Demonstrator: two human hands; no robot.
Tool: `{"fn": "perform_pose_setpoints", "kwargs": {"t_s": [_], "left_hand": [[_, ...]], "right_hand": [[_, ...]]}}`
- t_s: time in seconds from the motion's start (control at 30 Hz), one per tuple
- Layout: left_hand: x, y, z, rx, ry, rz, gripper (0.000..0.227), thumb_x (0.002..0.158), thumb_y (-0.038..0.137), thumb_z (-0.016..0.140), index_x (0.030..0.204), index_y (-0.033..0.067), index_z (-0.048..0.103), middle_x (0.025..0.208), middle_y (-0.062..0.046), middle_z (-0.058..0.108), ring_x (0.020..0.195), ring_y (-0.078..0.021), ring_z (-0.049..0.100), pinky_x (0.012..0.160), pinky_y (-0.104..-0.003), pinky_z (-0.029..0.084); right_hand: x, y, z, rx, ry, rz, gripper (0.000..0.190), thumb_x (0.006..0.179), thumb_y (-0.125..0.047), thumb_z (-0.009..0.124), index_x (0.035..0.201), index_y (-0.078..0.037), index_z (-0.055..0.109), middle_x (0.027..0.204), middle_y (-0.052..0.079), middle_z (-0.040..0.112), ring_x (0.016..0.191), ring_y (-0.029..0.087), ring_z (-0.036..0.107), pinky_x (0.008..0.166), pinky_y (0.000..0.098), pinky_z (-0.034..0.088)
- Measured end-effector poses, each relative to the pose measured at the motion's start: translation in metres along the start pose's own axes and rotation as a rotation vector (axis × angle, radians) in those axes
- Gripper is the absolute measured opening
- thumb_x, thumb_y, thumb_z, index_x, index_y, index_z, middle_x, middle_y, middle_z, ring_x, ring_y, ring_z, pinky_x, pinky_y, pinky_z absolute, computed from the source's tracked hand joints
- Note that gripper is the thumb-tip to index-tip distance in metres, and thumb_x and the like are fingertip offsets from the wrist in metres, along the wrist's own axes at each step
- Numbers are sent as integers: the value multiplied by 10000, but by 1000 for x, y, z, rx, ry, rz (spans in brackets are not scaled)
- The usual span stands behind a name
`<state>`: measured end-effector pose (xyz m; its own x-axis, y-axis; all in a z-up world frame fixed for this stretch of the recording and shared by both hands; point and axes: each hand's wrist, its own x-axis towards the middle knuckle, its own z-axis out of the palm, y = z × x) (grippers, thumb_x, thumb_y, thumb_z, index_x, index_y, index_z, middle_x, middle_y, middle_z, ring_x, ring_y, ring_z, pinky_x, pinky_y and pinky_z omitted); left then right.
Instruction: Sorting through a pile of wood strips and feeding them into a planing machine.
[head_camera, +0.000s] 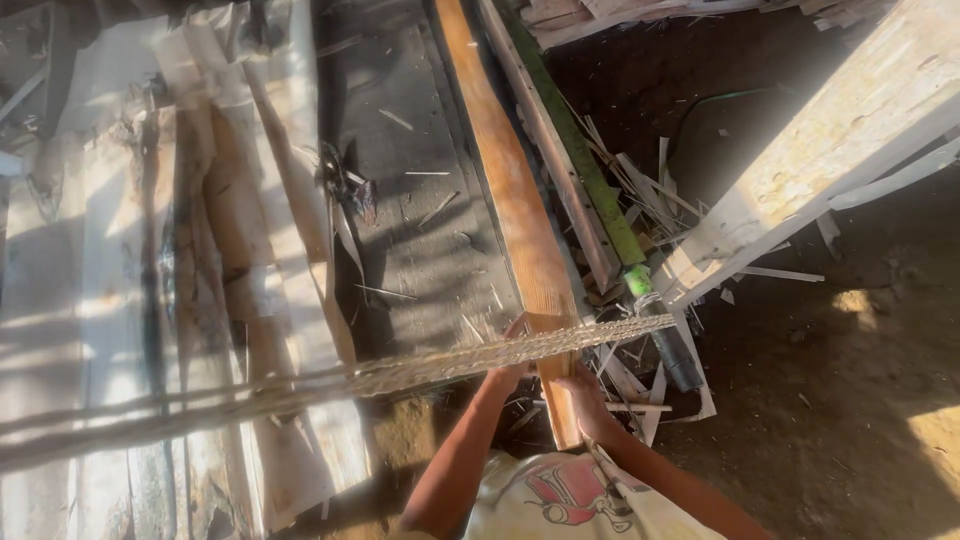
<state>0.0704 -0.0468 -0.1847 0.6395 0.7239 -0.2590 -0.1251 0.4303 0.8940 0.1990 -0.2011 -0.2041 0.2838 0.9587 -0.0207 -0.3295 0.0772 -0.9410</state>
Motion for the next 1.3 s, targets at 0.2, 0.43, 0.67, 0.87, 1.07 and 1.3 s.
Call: {"fn": "perform_pose_setpoints", "kwargs": {"t_s": [0.2, 0.43, 0.67, 0.87, 1.07, 1.3], "left_hand": [[-7, 40, 52, 717, 244, -115, 879, 891, 154, 709, 1623, 167, 223, 1048, -203, 787, 929, -262, 778, 777, -380, 640], [20, 20, 52, 765, 281, -141, 851, 942, 139, 719, 1664, 188, 272, 902, -249, 765, 777, -305, 723, 697, -405, 589], [41, 37, 83, 685, 299, -176, 897, 883, 78, 672, 1651, 201, 227, 957, -175, 777, 810, -230, 746, 728, -382, 619], [73, 30, 75, 745, 358, -86, 891, 846, 97, 744, 1612, 181, 296, 1027, -203, 767, 887, -248, 767, 796, -383, 598], [85, 43, 76, 751, 357, -153, 883, 835, 76, 713, 1609, 163, 297, 1077, -221, 750, 923, -263, 766, 819, -384, 622], [73, 38, 78, 769, 385, -128, 864, 853, 87, 714, 1615, 167, 315, 1143, -229, 735, 977, -300, 750, 846, -406, 606]], "right_hand": [[16, -4, -81, -571, 193, 828, 408, 956, -214, 613, 1319, -44, 535, 1006, 157, 651, 852, 248, 544, 707, 356, 432], [11, -286, -51, 267, 343, 464, 798, 944, -365, 502, 1501, 126, 209, 1082, 142, 710, 913, 255, 709, 667, 412, 601], [20, -334, -10, -631, 84, 555, 1001, 792, -132, 737, 1621, -179, 178, 867, 125, 673, 582, 192, 612, 503, 357, 534], [22, -336, -9, -672, 69, 553, 967, 819, -104, 673, 1625, -184, 144, 813, 118, 639, 537, 176, 593, 474, 348, 519], [21, -337, -8, -647, 71, 561, 926, 827, -90, 656, 1607, -186, 165, 829, 114, 634, 519, 175, 578, 471, 349, 505], [23, -349, -16, -522, 90, 499, 827, 838, -3, 634, 1567, -146, 270, 875, 81, 636, 499, 163, 568, 409, 331, 470]]}}
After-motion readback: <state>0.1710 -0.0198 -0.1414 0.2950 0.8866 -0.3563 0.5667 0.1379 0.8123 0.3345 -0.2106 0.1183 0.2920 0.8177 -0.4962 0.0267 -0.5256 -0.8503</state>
